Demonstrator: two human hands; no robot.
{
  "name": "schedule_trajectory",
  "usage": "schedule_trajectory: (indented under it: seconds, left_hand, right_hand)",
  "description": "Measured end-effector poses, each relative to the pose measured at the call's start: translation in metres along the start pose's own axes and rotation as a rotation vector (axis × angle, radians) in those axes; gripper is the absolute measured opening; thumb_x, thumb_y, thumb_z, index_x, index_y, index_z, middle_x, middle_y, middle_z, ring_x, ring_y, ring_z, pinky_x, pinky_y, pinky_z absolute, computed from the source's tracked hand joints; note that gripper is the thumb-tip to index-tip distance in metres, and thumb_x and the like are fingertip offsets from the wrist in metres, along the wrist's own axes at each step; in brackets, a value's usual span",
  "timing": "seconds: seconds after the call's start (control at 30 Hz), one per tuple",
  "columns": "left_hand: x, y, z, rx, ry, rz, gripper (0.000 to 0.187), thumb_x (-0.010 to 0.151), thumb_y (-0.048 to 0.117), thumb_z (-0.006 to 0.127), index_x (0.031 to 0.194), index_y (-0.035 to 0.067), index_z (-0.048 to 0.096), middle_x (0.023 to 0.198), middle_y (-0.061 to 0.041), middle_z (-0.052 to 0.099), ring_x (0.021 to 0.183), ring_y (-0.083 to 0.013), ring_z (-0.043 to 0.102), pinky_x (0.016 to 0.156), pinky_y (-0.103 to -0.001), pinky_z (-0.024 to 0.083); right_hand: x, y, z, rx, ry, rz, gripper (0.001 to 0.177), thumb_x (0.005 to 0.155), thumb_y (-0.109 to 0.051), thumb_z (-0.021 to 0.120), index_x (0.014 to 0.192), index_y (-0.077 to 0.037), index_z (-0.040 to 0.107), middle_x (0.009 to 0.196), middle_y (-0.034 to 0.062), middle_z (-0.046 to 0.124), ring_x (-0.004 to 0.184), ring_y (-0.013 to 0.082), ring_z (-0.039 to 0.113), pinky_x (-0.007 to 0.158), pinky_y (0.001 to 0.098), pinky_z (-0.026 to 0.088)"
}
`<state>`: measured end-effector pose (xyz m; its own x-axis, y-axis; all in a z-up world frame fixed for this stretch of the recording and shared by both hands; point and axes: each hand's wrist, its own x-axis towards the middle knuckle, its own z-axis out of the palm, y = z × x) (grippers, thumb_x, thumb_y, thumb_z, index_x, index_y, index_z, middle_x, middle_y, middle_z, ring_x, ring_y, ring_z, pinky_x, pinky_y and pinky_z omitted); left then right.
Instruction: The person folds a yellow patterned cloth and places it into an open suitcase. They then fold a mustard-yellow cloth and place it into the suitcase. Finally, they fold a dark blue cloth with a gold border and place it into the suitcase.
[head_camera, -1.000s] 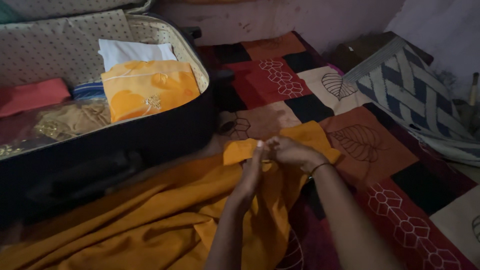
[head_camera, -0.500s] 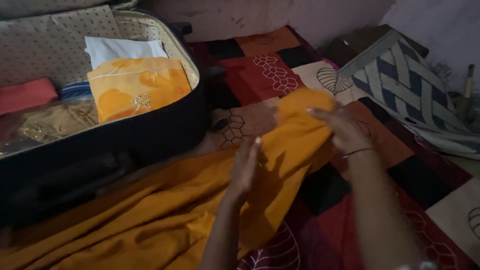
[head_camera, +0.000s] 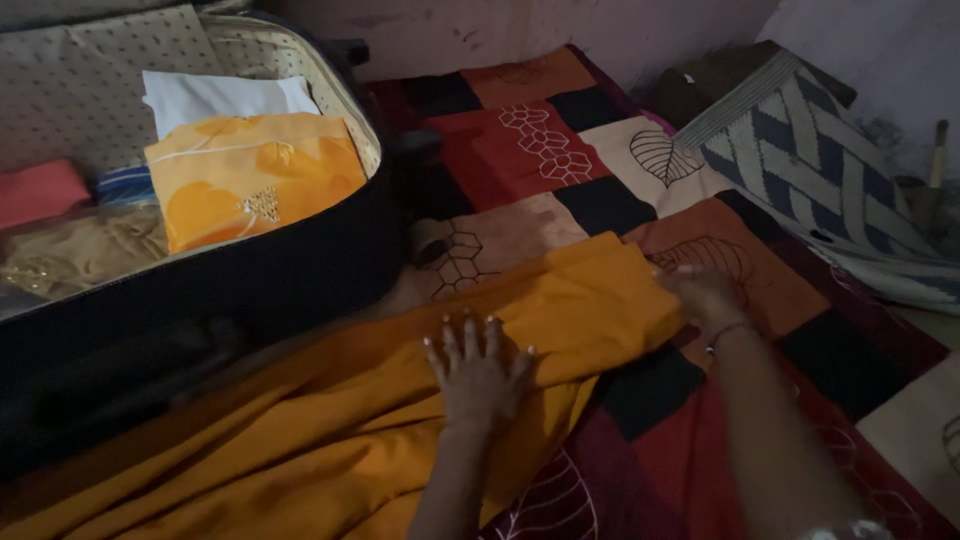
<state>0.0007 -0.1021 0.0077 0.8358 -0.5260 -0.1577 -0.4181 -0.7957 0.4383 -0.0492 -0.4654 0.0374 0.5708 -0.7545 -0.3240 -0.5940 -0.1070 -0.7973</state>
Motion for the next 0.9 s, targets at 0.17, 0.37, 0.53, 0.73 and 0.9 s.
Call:
schedule_trajectory:
  seconds: [0.17, 0.37, 0.53, 0.73, 0.9]
  left_hand:
    - [-0.01, 0.017, -0.008, 0.023, 0.218, 0.062, 0.085, 0.098, 0.071, 0.03, 0.157, 0.011, 0.021, 0.172, -0.019, 0.003, 0.153, -0.0415, -0.006, 0.118, -0.063, -0.006]
    - [-0.067, 0.048, 0.023, -0.125, 0.263, 0.42, 0.065, 0.085, 0.04, 0.076, 0.134, 0.005, 0.054, 0.149, -0.021, 0.039, 0.143, -0.0458, 0.028, 0.113, -0.063, 0.018]
    - [-0.068, 0.038, 0.037, -0.04, 0.056, 0.318, 0.066, 0.071, 0.02, 0.084, 0.13, 0.006, 0.058, 0.128, -0.018, 0.05, 0.121, -0.0395, 0.044, 0.103, -0.057, 0.031]
    - [-0.057, 0.037, 0.037, -0.285, 0.256, 0.282, 0.014, 0.084, 0.006, 0.074, 0.098, 0.008, 0.074, 0.096, -0.01, 0.066, 0.097, -0.0303, 0.058, 0.09, -0.047, 0.041]
    - [-0.057, 0.033, 0.036, -0.206, 0.379, 0.551, 0.023, 0.074, 0.002, 0.074, 0.097, 0.008, 0.075, 0.095, -0.012, 0.066, 0.093, -0.0313, 0.059, 0.085, -0.046, 0.041]
  right_hand:
    - [-0.031, -0.034, 0.023, -0.221, -0.059, -0.094, 0.056, 0.081, -0.018, 0.084, 0.13, 0.001, 0.065, 0.123, 0.0171, 0.073, 0.105, 0.0272, 0.07, 0.088, 0.036, 0.055]
    - [-0.017, -0.055, 0.047, -0.016, 0.268, -0.385, 0.053, 0.09, -0.021, 0.076, 0.138, -0.006, 0.06, 0.126, 0.0162, 0.069, 0.109, 0.0273, 0.067, 0.088, 0.0369, 0.054]
    - [-0.005, -0.031, 0.055, 0.0, 0.068, 0.004, 0.053, 0.098, -0.032, 0.072, 0.144, -0.01, 0.057, 0.12, 0.0058, 0.063, 0.1, 0.0218, 0.057, 0.078, 0.0415, 0.05]
    - [-0.002, 0.018, 0.022, 0.442, -0.205, 0.028, 0.062, 0.085, -0.011, 0.079, 0.142, -0.018, 0.057, 0.107, -0.001, 0.065, 0.088, 0.0127, 0.061, 0.078, 0.0281, 0.057]
    - [0.015, 0.018, 0.009, 0.261, 0.198, -0.003, 0.049, 0.084, -0.004, 0.075, 0.13, -0.01, 0.058, 0.102, 0.004, 0.068, 0.08, 0.013, 0.067, 0.069, 0.0255, 0.057]
